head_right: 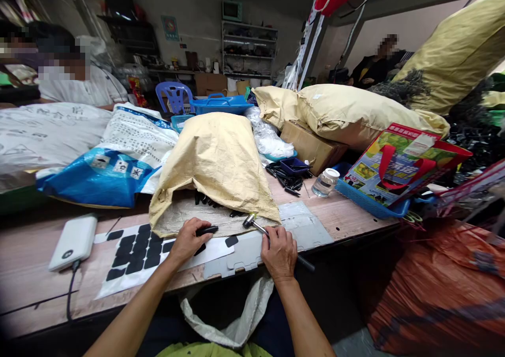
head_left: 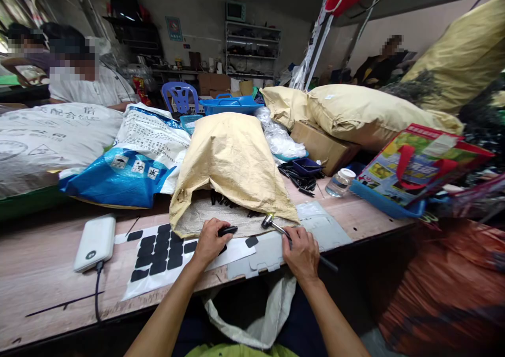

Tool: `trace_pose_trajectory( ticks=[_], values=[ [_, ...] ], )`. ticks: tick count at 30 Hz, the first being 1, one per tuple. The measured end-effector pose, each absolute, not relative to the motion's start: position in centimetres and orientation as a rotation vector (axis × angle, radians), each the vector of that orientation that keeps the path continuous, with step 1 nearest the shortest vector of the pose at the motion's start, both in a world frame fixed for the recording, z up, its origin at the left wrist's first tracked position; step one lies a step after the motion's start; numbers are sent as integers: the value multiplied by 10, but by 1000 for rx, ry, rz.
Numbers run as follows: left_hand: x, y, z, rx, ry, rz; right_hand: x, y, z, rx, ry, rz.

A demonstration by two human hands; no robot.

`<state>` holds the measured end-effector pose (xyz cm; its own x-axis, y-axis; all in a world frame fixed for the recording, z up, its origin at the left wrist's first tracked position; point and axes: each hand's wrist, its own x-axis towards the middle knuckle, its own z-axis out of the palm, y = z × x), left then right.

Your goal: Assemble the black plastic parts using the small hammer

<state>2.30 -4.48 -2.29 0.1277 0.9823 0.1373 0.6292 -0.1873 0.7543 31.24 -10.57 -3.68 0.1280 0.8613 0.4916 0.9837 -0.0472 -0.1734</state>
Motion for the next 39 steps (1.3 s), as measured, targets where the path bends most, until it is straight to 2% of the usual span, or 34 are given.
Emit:
trace_pose_trajectory(
  ticks=[10,16,20,33,39],
  values=[
    [27,-48,-24,1906,1606,812,313,-106,-27,-1898,-1741,-171],
    [41,-52,-23,1932,1671,728,280,-119,-7,-1716,-1672,180],
    [40,-51,-23,1921,1665,703,257,-125,-3,-1621,-1738,294],
    [39,-50,-22,1926,1676,679,225,-129,-2,-1663,-1992,167],
    [40,-49,-25,1904,1659,733,236,-128,-5,-1691,-1884,109]
  ],
)
